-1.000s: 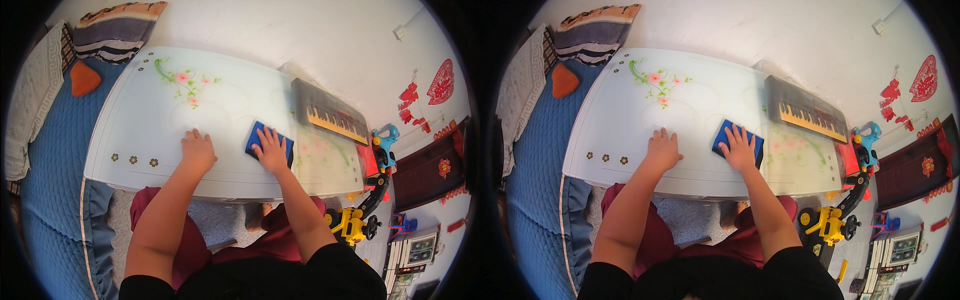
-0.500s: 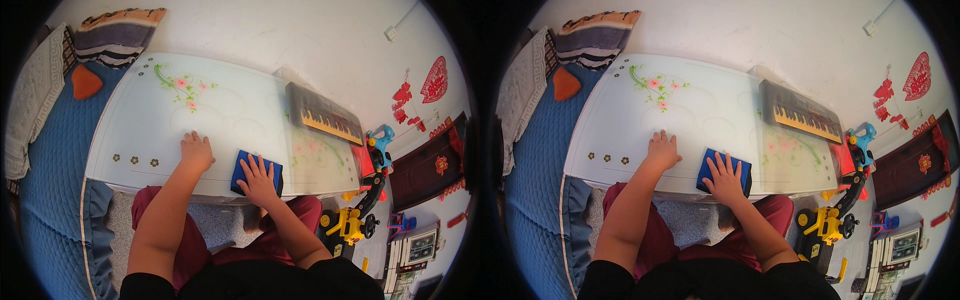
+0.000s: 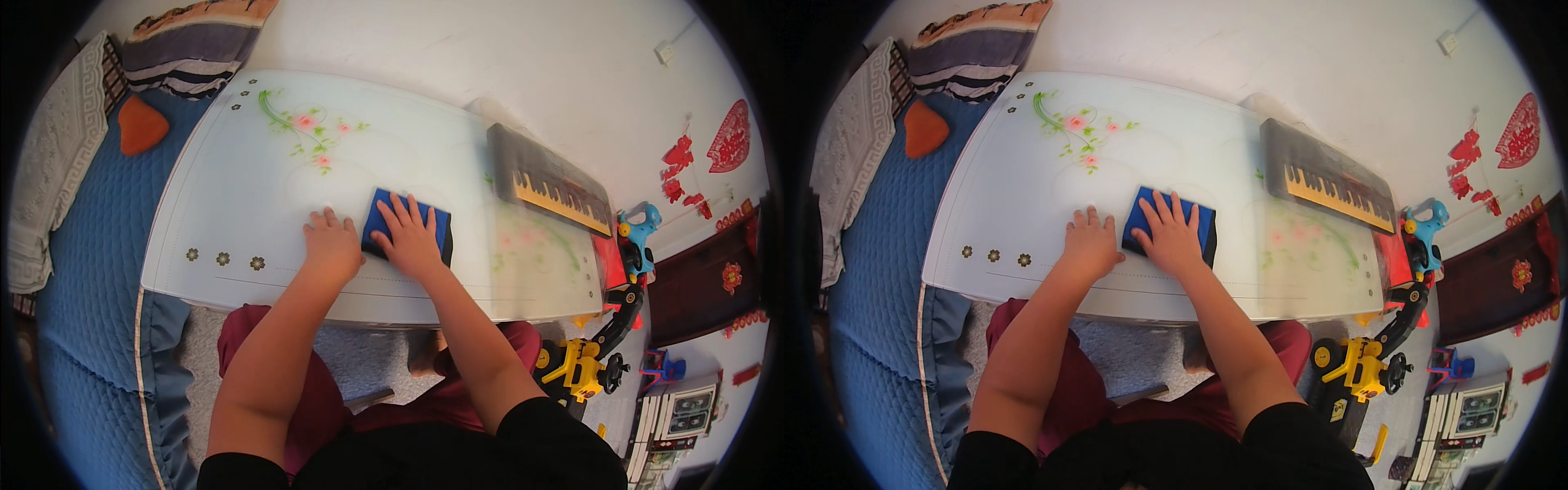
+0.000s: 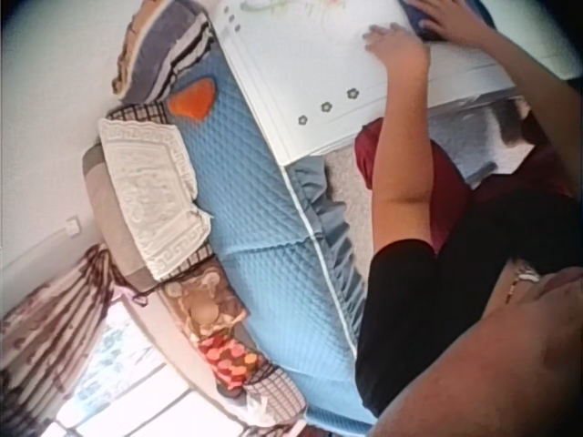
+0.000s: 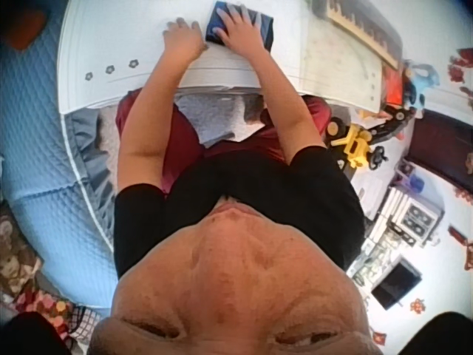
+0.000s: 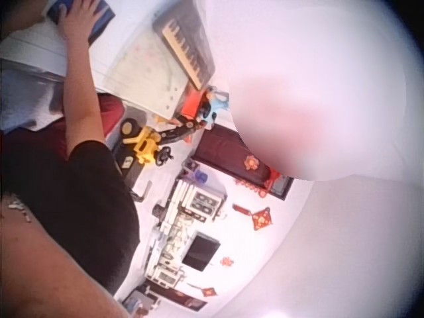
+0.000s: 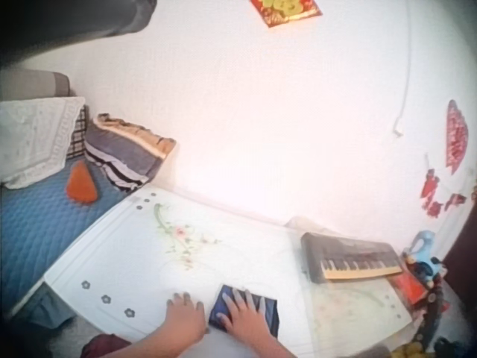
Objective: The person wipes a glass table surface using a blue cloth by hand, moving the cloth in circular and linear motions across the floral design of the tabletop.
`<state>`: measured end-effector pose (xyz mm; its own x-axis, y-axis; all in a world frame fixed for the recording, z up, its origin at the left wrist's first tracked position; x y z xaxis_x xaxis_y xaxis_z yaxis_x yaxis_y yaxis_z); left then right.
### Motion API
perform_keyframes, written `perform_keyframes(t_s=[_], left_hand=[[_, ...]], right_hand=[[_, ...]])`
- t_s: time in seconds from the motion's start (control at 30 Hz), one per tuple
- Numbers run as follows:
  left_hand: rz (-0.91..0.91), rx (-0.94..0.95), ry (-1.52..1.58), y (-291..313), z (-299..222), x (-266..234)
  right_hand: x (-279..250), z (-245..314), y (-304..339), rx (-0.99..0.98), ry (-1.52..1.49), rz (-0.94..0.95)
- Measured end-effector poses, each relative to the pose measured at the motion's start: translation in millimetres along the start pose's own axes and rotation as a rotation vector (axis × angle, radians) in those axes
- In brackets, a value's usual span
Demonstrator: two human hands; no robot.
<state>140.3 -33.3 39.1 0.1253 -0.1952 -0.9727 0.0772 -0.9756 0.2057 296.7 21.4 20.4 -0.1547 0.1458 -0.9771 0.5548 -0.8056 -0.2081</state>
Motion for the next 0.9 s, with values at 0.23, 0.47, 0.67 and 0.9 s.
perform_keyframes(t_s=[0.23, 0.47, 0.67, 0.9], left_hand=[[0.011, 0.014, 0.009, 6, -5, -5], [-0.08, 0.024, 0.011, 10, -7, -8], [-0.038, 0.044, 0.088, 1, 2, -22], [-0.227, 0.029, 0.226, -12, 30, -28]], right_hand=[[19, -21, -81, 0.087, -0.035, 0.06], [23, -40, -137, 0.178, -0.021, 0.113], [30, -42, -140, 0.191, -0.043, 0.126], [18, -15, -70, 0.07, 0.012, 0.049]])
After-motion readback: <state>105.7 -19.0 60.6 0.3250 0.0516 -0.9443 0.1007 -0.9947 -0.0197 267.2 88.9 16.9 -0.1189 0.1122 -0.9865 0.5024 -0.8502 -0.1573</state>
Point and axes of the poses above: each hand's wrist, its own y-axis away from the middle knuckle, its own x-axis out of the palm, z = x × y, the point moved 4 cm from there along -y, towards the middle knuckle, and after that the axes turned 2 degrees about -x, right-handed, at the moved point
